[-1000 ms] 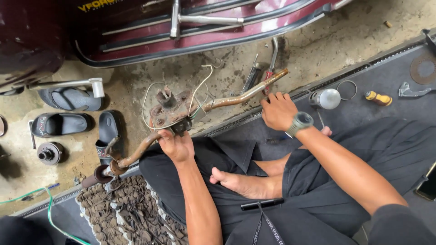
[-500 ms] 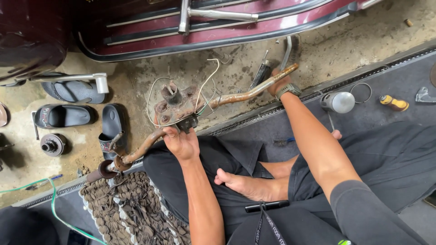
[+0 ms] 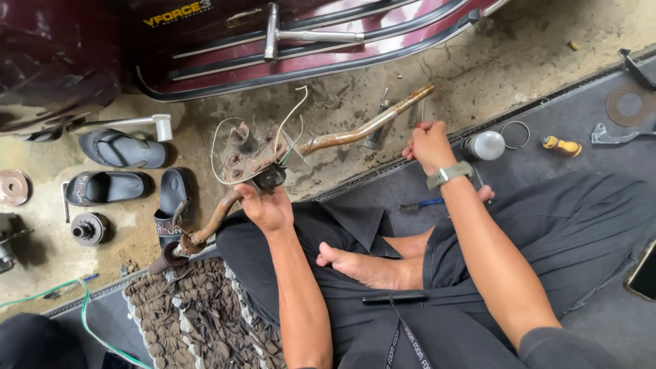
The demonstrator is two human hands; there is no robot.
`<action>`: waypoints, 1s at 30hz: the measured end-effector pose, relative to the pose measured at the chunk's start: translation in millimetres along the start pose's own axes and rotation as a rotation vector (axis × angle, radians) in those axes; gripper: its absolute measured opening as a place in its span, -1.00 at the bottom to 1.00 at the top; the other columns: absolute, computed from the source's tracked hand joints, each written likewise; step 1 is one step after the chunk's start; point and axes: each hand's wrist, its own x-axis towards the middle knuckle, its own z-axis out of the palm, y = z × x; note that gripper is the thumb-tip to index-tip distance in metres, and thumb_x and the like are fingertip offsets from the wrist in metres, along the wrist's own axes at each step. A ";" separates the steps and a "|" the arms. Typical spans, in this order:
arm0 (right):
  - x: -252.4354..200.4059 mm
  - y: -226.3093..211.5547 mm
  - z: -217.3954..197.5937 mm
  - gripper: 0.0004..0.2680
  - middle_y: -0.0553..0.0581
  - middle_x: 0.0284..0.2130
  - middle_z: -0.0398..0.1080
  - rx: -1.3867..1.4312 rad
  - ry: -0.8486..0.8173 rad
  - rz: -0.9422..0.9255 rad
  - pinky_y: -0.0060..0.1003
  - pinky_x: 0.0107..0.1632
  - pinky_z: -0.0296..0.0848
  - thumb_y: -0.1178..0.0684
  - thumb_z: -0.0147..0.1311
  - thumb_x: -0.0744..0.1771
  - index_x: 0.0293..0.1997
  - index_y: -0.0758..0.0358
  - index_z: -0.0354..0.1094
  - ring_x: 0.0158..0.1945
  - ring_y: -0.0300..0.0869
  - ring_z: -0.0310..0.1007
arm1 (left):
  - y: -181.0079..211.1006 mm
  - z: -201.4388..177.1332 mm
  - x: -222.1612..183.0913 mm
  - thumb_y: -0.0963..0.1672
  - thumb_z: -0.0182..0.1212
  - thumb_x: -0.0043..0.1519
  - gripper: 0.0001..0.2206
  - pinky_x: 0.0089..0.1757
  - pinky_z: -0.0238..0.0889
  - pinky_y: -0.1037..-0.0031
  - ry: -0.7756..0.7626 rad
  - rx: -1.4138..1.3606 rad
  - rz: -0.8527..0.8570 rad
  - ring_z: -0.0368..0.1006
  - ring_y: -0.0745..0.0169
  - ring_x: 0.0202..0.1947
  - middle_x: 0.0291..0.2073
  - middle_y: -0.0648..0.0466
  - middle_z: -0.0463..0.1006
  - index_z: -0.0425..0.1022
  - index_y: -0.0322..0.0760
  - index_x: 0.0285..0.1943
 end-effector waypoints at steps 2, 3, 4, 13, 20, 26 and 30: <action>-28.5 0.6 -2.8 -0.81 0.23 -0.42 0.30 0.090 -0.064 -0.027 -0.28 -0.52 0.35 0.16 -0.11 0.43 0.08 0.50 0.02 -0.54 -0.14 0.40 | 0.3 0.6 1.0 0.08 0.19 0.42 -0.48 0.20 0.24 0.29 0.003 0.002 0.020 0.40 0.20 0.16 0.18 0.08 0.48 0.34 -0.32 0.40; -46.0 2.3 -4.6 -0.80 0.25 -0.42 0.29 0.106 -0.115 -0.057 -0.27 -0.53 0.32 0.14 -0.08 0.46 0.06 0.59 0.08 -0.54 -0.12 0.39 | 1.2 2.5 1.7 0.07 0.19 0.41 -0.49 0.22 0.23 0.30 0.002 0.003 0.029 0.40 0.21 0.16 0.19 0.09 0.48 0.33 -0.31 0.41; -66.6 -3.0 -4.7 -0.76 0.28 -0.42 0.28 0.121 -0.165 -0.090 -0.25 -0.54 0.29 0.12 -0.06 0.49 0.03 0.68 0.15 -0.54 -0.11 0.38 | 2.0 4.6 1.9 0.06 0.19 0.39 -0.49 0.22 0.22 0.29 0.015 0.008 0.035 0.40 0.22 0.17 0.19 0.11 0.47 0.31 -0.28 0.41; -223.3 -29.0 -5.9 -0.74 0.20 -0.35 0.38 0.112 -0.082 -0.117 -0.40 -0.50 0.33 0.12 -0.12 0.42 0.21 0.31 -0.09 -0.54 -0.25 0.38 | 1.6 11.0 4.7 0.04 0.22 0.37 -0.49 0.23 0.22 0.27 0.066 0.056 0.067 0.37 0.23 0.19 0.17 0.13 0.45 0.20 -0.17 0.42; -212.4 -43.6 13.7 -0.65 0.14 -0.32 0.39 -0.030 -0.275 -0.267 -0.46 -0.44 0.29 0.17 -0.15 0.41 0.41 0.32 -0.01 -0.48 -0.35 0.33 | -12.6 -0.8 8.1 0.02 0.27 0.37 -0.49 0.18 0.26 0.26 0.096 0.079 0.028 0.38 0.22 0.13 0.08 0.11 0.44 0.17 -0.14 0.42; -183.3 -42.9 25.4 -0.69 0.15 -0.30 0.45 -0.126 -0.250 -0.280 -0.46 -0.40 0.37 0.17 -0.12 0.42 0.35 0.32 0.03 -0.48 -0.35 0.33 | -17.7 6.8 12.4 0.00 0.30 0.31 -0.40 0.20 0.26 0.31 0.127 0.112 -0.015 0.37 0.21 0.18 0.17 0.09 0.42 0.12 -0.18 0.47; -165.6 -35.7 16.9 -0.73 0.14 -0.26 0.46 -0.069 -0.245 -0.189 -0.45 -0.46 0.33 0.14 -0.16 0.43 0.29 0.32 -0.02 -0.48 -0.36 0.35 | -21.8 8.4 13.6 -0.02 0.31 0.32 -0.36 0.24 0.25 0.31 0.123 0.179 0.008 0.35 0.19 0.24 0.24 0.04 0.38 0.09 -0.26 0.50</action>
